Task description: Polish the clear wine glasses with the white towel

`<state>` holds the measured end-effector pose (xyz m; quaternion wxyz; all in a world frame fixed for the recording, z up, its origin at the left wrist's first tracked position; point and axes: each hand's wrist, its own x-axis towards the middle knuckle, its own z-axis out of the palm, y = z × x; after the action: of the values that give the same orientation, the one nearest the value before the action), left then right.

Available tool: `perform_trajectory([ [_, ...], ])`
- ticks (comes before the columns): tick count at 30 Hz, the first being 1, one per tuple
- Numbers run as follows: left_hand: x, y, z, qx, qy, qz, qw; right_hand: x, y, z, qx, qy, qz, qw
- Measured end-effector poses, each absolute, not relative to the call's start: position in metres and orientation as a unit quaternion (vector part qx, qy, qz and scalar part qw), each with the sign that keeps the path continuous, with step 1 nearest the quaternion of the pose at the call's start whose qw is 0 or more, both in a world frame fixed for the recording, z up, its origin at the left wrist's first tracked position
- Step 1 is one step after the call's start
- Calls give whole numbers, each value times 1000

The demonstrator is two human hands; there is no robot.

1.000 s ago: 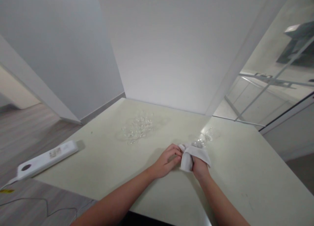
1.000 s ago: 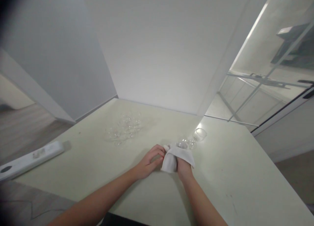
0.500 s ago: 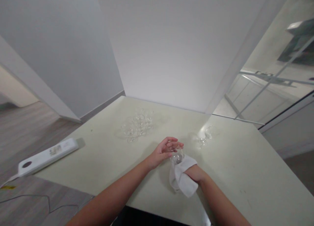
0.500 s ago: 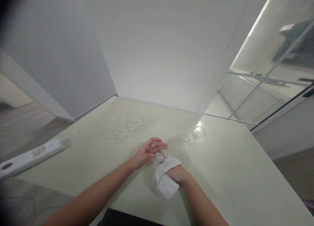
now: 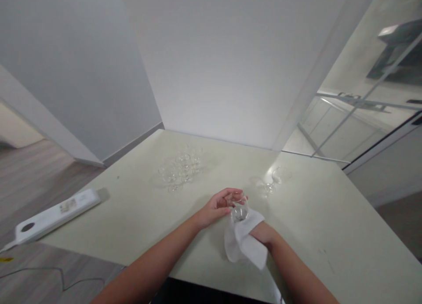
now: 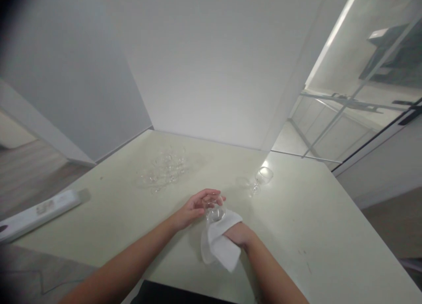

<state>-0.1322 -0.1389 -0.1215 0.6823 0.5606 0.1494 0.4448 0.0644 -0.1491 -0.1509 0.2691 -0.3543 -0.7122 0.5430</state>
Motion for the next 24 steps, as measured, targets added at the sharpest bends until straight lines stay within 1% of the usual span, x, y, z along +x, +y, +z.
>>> perform_trajectory([
  [3,-132,-134,-129,589,226,497,596,52,-145,-152,-400,-684,508,339],
  [5,-131,-131,-133,605,267,504,555,48,-142,-153,-408,-685,477,370],
  [8,-130,-131,-136,610,304,505,529,49,-139,-150,-412,-701,457,360],
  [10,-129,-133,-134,600,317,502,537,53,-140,-146,-412,-698,482,333],
  [13,-129,-136,-129,558,280,483,614,61,-144,-142,-386,-660,572,296],
  [15,-128,-137,-126,532,232,461,671,67,-147,-145,-354,-625,633,289],
  [17,-128,-137,-124,520,200,446,701,73,-148,-151,-331,-602,665,295],
  [20,-128,-134,-125,512,207,467,691,74,-146,-157,-350,-599,651,307],
  [24,-128,-129,-128,505,262,525,633,59,-141,-150,-427,-635,557,323],
])
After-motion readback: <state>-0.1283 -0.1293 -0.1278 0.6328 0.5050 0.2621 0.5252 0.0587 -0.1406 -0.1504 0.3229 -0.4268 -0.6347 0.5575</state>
